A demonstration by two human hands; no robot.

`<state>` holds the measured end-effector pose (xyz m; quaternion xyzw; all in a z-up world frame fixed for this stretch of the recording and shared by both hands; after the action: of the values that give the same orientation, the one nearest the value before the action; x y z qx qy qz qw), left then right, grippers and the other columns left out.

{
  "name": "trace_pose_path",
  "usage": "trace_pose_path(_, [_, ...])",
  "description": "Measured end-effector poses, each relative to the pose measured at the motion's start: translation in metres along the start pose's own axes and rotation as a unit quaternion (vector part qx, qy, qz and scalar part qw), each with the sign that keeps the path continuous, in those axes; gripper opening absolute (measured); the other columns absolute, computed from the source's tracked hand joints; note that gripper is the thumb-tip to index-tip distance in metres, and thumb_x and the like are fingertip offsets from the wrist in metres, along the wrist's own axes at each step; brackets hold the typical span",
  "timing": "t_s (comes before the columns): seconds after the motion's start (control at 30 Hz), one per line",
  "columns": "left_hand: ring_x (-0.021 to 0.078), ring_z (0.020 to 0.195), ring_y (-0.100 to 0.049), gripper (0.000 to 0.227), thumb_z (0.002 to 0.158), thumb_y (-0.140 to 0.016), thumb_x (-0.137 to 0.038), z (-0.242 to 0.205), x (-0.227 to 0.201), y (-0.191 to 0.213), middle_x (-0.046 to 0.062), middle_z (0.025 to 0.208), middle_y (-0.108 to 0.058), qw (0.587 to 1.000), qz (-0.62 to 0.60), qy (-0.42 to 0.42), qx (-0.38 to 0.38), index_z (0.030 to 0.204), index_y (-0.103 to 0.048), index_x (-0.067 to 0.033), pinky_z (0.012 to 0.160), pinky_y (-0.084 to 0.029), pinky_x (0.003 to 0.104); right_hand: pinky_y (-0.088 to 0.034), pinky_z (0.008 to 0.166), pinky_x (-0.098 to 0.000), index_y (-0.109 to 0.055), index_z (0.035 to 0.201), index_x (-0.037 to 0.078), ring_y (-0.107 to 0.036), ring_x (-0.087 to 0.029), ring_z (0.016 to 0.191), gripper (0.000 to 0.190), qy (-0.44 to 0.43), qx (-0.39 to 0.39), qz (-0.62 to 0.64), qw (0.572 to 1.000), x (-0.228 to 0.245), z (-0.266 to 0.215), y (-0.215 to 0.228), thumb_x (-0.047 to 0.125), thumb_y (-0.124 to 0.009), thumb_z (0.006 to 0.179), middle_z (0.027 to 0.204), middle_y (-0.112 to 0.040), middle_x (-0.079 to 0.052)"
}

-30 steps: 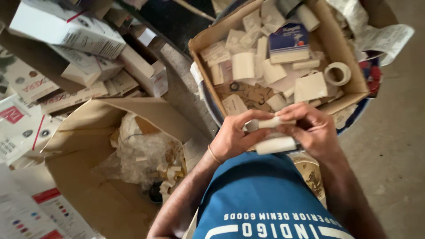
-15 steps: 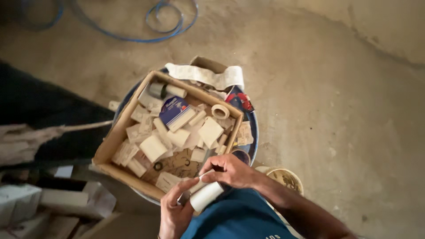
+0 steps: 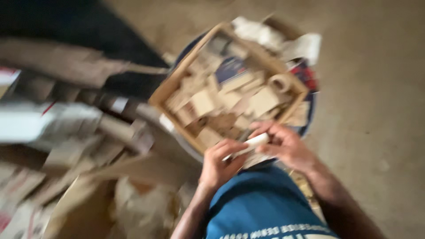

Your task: The person sorts through a cardboard box filled with paper scraps, receipts, and small rolls. They pick up individual items, unfold or unroll them, and place them back into the box. The person then walks across the room while holding a small paper item.

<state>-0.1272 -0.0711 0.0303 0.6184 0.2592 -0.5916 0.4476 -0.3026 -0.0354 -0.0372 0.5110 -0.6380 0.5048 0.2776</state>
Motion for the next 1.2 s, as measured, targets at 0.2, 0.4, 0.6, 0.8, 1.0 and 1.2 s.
trace_pose_path(0.2, [0.0227,0.089,-0.074,0.032,0.084,-0.084,-0.013,-0.009,-0.011,0.008,0.010,0.102,-0.076,0.999,0.037,0.002,0.001,0.114,-0.075,-0.0068,0.077,-0.058,0.032,-0.057,0.074,-0.0238,-0.074,0.115,0.000,-0.068,-0.009,0.084,0.031,-0.025,-0.007,-0.110,0.994,-0.006,-0.001,0.007,0.006,-0.079,0.085,0.096,-0.075,-0.006])
trace_pose_path(0.4, [0.0171,0.088,-0.075,0.033,0.083,-0.084,-0.021,-0.017,0.004,0.010,0.010,0.101,-0.078,0.993,0.031,0.117,0.011,0.110,-0.075,-0.0052,0.078,-0.059,0.030,-0.058,0.076,-0.0236,-0.067,0.127,0.000,-0.069,-0.009,0.089,0.044,-0.005,0.085,-0.138,0.987,-0.001,0.006,-0.011,0.008,-0.078,0.086,0.101,-0.074,-0.005])
trace_pose_path(0.6, [0.0082,0.077,-0.069,0.029,0.083,-0.085,-0.022,-0.031,0.020,0.013,0.008,0.092,-0.078,0.972,-0.024,0.200,-0.123,0.107,-0.077,-0.0089,0.069,-0.058,0.025,-0.059,0.088,-0.0266,-0.052,0.139,-0.002,-0.068,-0.012,0.100,0.058,0.044,0.050,0.023,0.998,-0.001,0.005,-0.031,0.009,-0.077,0.088,0.115,-0.067,-0.006])
trace_pose_path(0.8, [0.0104,0.080,-0.076,0.033,0.083,-0.086,-0.020,-0.030,0.012,0.013,0.006,0.098,-0.079,0.977,0.042,0.185,-0.099,0.113,-0.075,-0.0105,0.071,-0.061,0.025,-0.057,0.080,-0.0238,-0.068,0.123,-0.002,-0.069,-0.012,0.091,0.036,-0.004,-0.046,-0.112,0.993,-0.015,0.007,-0.032,0.012,-0.075,0.091,0.104,-0.075,-0.008])
trace_pose_path(1.0, [0.0216,0.096,-0.076,0.068,0.079,-0.087,-0.025,-0.019,-0.015,0.017,0.006,0.108,-0.077,0.990,0.096,0.096,-0.030,0.141,-0.062,-0.0146,0.083,-0.060,0.034,-0.058,0.071,-0.0253,-0.068,0.128,0.003,-0.070,-0.012,0.082,0.047,-0.068,-0.012,-0.260,0.963,-0.006,0.008,-0.033,0.013,-0.080,0.083,0.098,-0.079,-0.008])
trace_pose_path(1.2, [0.0304,0.099,-0.070,0.085,0.071,-0.089,-0.035,-0.019,-0.024,0.005,0.010,0.107,-0.070,0.977,0.195,0.056,0.066,0.145,-0.054,-0.0142,0.081,-0.057,0.041,-0.058,0.070,-0.0264,-0.068,0.128,0.000,-0.071,-0.012,0.081,0.048,-0.116,0.013,-0.165,0.979,-0.016,0.007,-0.032,0.007,-0.079,0.082,0.097,-0.078,-0.011])
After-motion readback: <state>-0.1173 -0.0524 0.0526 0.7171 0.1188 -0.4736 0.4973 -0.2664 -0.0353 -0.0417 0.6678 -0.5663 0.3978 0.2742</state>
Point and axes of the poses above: each hand's wrist, its own z-axis towards the middle knuckle, its own y-axis out of the back of the hand, x = y × z, the point moved 9 cm from there along z, towards the middle knuckle
